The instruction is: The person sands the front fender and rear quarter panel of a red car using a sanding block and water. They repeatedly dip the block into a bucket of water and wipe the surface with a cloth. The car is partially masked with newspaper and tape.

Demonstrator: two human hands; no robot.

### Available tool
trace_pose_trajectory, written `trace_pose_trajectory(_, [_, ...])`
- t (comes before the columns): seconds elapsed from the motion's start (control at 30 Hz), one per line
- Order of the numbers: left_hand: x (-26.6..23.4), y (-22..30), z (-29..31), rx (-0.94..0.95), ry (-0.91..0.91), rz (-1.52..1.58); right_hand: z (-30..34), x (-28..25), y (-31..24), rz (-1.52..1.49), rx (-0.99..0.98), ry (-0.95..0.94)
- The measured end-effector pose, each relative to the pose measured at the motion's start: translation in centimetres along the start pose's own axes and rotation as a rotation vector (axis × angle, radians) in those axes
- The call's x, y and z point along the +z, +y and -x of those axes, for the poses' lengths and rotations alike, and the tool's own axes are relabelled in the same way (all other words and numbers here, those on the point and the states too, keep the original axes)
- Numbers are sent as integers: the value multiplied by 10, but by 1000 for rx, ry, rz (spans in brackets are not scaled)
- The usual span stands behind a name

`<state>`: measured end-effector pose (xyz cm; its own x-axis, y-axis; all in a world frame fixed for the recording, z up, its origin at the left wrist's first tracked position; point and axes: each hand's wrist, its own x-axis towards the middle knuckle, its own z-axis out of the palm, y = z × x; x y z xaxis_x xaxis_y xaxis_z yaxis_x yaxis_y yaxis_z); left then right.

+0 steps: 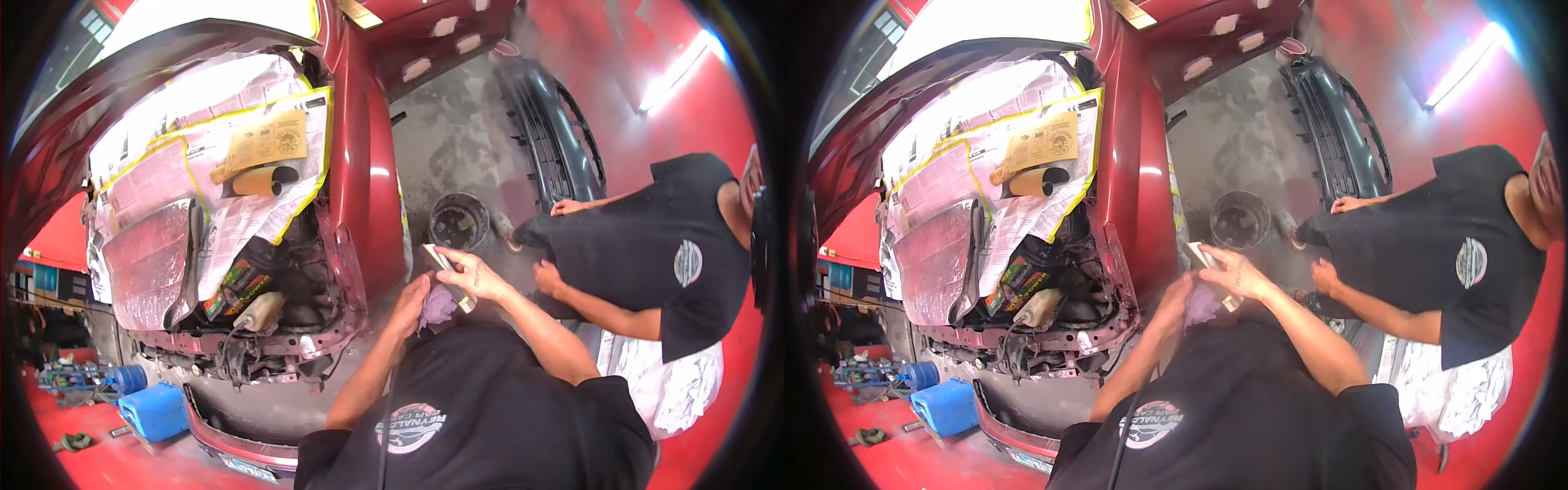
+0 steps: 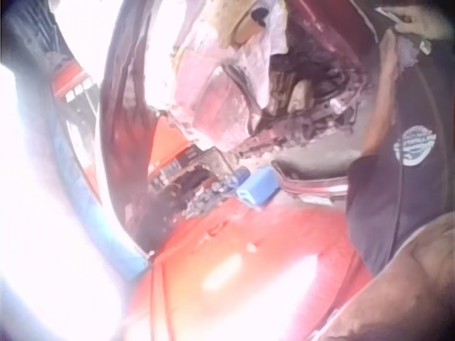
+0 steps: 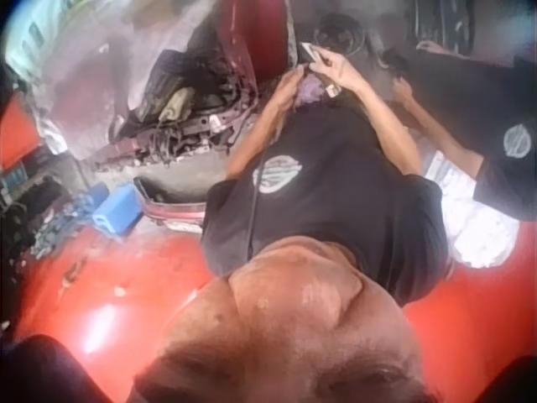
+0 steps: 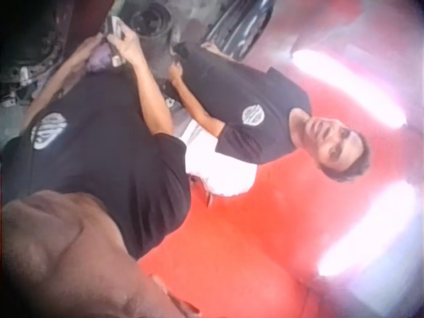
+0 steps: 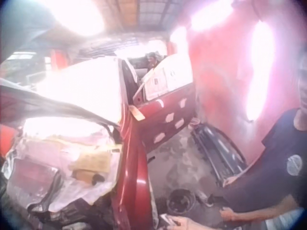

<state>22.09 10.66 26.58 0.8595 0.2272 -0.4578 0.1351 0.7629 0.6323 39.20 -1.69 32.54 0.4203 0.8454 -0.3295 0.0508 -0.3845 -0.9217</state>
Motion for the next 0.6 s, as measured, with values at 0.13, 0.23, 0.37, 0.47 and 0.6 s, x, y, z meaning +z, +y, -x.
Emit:
trace_pose_trajectory(0.13, [15, 3, 0, 31, -80, -122, 6, -9, 14, 6, -108, -65])
trace_pose_trajectory(0.23, [40, -1, -3, 29, 22, -121, 13, -22, 17, 141, -127, -85])
trace_pose_trajectory(0.37, [65, -10, -5, 104, 89, -121, 19, -41, 14, 264, -280, -150])
trace_pose_trajectory(0.47, [72, -22, -9, 144, 209, 0, 12, -50, 0, 242, -212, -326])
trace_pose_trajectory(0.6, [67, -56, 23, 79, 366, 150, 22, -36, 13, 428, -222, -573])
